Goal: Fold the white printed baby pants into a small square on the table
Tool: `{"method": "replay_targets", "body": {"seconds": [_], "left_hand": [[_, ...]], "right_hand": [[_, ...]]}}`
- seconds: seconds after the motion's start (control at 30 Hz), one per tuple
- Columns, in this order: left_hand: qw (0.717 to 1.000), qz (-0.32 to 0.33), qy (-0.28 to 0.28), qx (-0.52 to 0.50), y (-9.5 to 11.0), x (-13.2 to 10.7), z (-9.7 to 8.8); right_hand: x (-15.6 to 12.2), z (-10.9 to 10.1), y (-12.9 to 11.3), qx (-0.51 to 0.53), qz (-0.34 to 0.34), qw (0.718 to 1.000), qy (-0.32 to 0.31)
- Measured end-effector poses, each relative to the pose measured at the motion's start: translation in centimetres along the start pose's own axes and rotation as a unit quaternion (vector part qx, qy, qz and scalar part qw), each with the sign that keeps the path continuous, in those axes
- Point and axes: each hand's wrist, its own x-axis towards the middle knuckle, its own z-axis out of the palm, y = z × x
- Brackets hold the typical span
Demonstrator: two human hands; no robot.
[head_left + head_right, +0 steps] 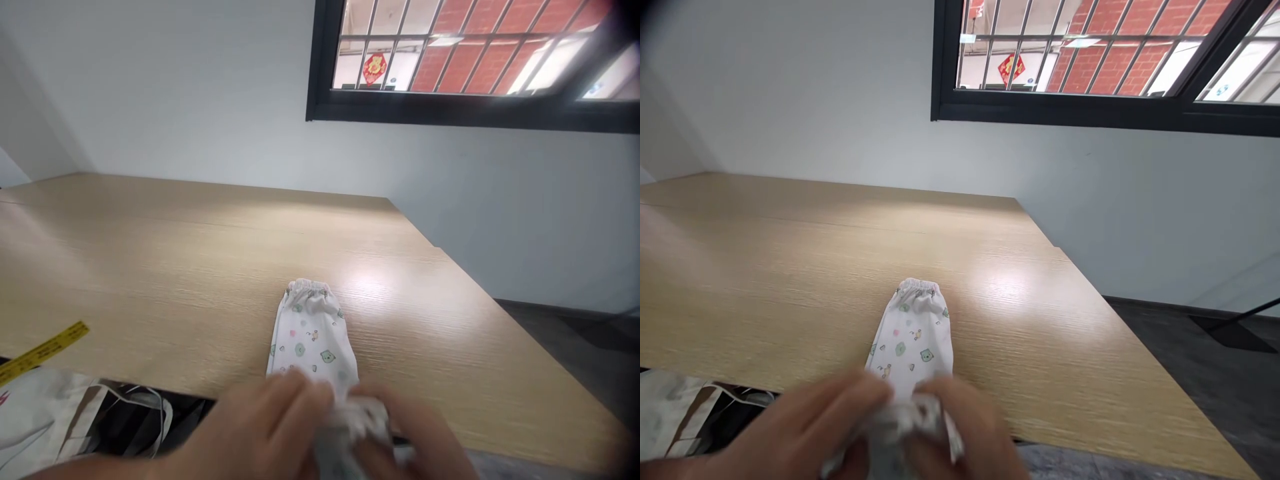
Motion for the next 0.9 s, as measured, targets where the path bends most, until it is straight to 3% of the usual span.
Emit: {"method": "replay_targets", "body": {"seconds": [0.1,0.2,0.3,0.4,0.57,0.63,0.7,0.73,0.8,0.9], "left_hand": [[0.994,-0.102,-0.010,0.029,-3.4,6.0,-0.2],[0.984,-0.156,-0.077,0.044,-7.7,10.8,1.1],[0.977,-0.177,-0.116,0.039,-11.5,12.6,3.6],[0.975,-0.175,-0.134,0.027,-13.5,12.2,5.7],[0.985,-0.158,-0.055,0.034,-12.5,9.6,6.1],[0.989,-0.148,-0.024,0.010,-11.1,8.2,5.3],[0.988,-0.132,-0.014,-0.078,-9.3,6.7,4.5],[0.983,-0.117,-0.028,-0.137,-8.4,6.1,4.1],[0.964,-0.065,-0.106,-0.236,-7.1,5.1,3.8],[0.940,0.033,-0.247,-0.234,-6.9,5.2,4.5]], "right_hand": [[5.7,-1.8,1.6,-0.022,0.059,0.998,0.028],[10.5,-2.4,4.7,-0.100,0.133,0.986,0.025],[12.7,-1.9,8.0,-0.138,0.160,0.977,-0.023],[13.0,-1.1,9.8,-0.155,0.151,0.975,-0.052],[12.0,-1.0,9.1,-0.189,0.089,0.978,0.008],[11.0,-0.9,8.1,-0.196,0.015,0.980,0.025],[9.4,-0.5,7.0,-0.180,-0.101,0.978,-0.017],[8.5,-0.2,6.6,-0.169,-0.153,0.972,-0.054],[6.7,0.5,5.7,-0.161,-0.202,0.956,-0.136],[4.2,1.3,4.5,-0.184,-0.173,0.947,-0.198]]}}
